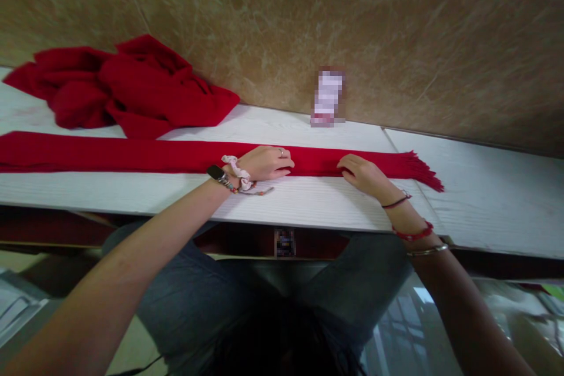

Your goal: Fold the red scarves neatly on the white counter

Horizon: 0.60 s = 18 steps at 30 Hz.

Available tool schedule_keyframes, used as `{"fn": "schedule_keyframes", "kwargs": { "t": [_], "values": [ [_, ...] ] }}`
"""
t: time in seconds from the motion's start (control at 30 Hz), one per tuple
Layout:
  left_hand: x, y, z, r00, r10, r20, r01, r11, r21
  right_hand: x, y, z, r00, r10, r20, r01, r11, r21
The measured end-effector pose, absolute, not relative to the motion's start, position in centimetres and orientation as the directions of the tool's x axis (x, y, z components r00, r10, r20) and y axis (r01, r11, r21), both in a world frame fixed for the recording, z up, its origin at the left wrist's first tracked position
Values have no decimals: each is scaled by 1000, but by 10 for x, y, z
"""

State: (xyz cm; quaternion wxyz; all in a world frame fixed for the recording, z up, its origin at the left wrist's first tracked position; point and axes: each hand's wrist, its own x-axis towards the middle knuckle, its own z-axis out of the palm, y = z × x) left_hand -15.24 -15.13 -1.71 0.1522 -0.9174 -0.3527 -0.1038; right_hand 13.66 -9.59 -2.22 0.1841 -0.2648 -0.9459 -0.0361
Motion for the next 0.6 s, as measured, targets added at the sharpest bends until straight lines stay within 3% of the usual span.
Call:
{"fn": "schedule_keyframes", "kwargs": {
  "t": [0.2,0.37,0.6],
  "values": [
    [-153,-152,-15,711,635,302,703,-653,-282,138,-98,-16,-706,619,344,696,698,172],
    [-156,-151,-14,734,606,306,679,-656,-329,139,-100,-14,-771,575,276,637,697,329],
    [-152,-156,-9,746,599,291,665,-647,-372,148,-99,-14,-834,483,268,552,749,367]
  ]
}}
